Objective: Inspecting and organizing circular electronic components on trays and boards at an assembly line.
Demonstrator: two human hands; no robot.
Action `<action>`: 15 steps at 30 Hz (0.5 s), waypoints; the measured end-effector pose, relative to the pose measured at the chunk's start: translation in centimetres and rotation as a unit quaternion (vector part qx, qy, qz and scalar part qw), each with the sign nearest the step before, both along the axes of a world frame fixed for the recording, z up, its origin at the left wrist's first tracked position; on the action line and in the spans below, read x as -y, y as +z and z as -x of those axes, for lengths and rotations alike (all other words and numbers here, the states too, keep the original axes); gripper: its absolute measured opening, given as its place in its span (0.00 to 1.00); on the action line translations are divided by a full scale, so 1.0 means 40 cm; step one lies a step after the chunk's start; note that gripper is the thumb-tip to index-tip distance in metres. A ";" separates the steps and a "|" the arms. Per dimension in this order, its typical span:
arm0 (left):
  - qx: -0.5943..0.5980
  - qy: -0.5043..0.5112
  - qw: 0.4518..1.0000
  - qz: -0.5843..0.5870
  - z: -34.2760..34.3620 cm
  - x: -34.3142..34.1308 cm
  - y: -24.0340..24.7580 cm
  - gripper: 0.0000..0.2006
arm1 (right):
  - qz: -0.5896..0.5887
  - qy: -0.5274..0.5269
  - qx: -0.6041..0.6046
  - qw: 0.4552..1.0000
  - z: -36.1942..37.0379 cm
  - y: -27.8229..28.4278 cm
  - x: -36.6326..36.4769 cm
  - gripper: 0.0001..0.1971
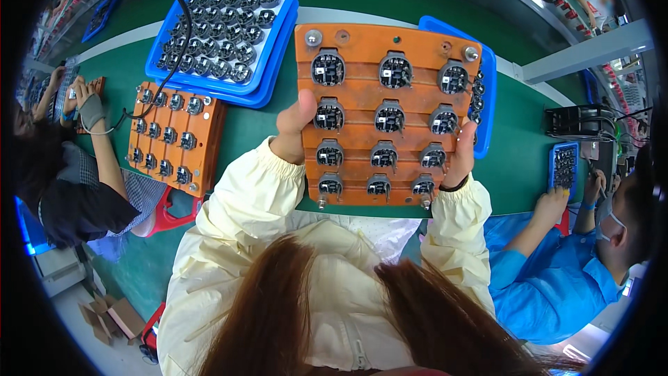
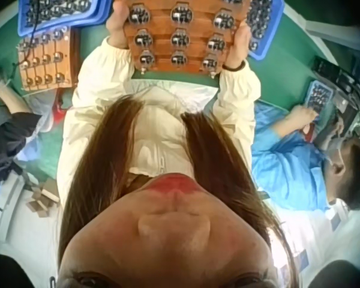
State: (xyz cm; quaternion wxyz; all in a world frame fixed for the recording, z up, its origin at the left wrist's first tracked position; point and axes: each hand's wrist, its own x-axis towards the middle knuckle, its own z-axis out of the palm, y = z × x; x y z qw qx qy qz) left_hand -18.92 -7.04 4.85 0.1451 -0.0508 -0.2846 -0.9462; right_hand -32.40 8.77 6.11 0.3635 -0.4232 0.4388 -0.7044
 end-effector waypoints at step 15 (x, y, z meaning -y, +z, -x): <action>0.027 0.041 0.999 -0.012 -0.002 -0.004 -0.014 0.47 | -0.062 -0.018 0.079 0.995 -0.017 0.001 0.000 0.38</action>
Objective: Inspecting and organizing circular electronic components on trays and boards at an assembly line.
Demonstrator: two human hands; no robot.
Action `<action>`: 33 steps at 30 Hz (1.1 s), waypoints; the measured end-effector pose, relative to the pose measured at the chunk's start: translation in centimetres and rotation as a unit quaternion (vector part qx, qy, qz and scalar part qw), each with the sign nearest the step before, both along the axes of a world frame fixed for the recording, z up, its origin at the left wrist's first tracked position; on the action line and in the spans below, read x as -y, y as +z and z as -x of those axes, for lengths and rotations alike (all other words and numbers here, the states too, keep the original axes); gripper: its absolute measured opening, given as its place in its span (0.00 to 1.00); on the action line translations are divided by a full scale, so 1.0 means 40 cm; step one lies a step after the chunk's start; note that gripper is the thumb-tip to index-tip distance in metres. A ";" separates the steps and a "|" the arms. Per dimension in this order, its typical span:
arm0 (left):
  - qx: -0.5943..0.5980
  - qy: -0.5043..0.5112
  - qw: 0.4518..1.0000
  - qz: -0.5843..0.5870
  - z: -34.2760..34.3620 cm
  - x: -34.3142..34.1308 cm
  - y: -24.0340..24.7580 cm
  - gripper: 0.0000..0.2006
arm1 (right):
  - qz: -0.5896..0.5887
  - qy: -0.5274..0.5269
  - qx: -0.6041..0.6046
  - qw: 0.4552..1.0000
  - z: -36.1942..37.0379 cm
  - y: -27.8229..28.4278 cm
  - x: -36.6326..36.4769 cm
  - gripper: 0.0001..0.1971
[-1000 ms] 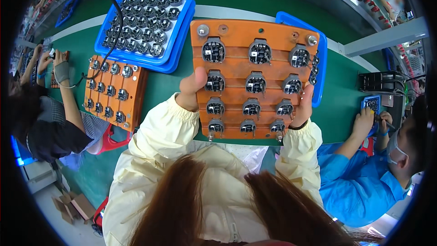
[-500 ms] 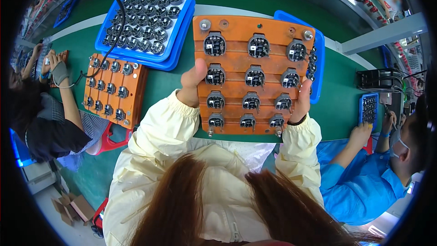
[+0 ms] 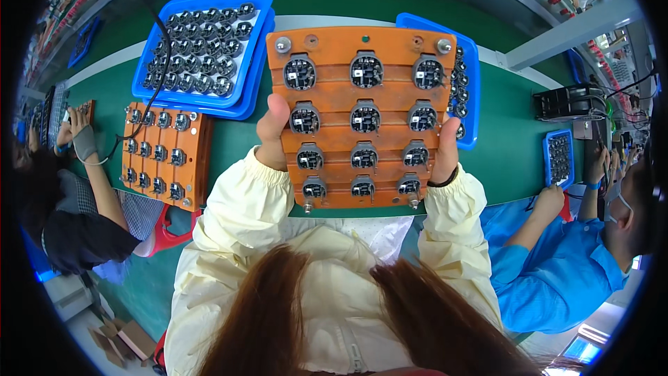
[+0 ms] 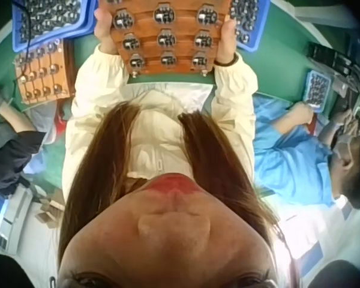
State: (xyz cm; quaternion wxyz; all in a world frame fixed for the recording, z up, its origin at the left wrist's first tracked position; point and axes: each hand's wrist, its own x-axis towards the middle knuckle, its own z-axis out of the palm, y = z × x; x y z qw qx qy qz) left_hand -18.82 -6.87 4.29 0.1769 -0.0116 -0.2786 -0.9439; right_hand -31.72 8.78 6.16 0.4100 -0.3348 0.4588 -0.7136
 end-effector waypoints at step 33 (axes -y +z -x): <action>-0.016 -0.017 1.000 -0.005 0.003 -0.004 0.016 0.46 | -0.018 0.041 0.032 0.998 0.012 -0.004 -0.003 0.41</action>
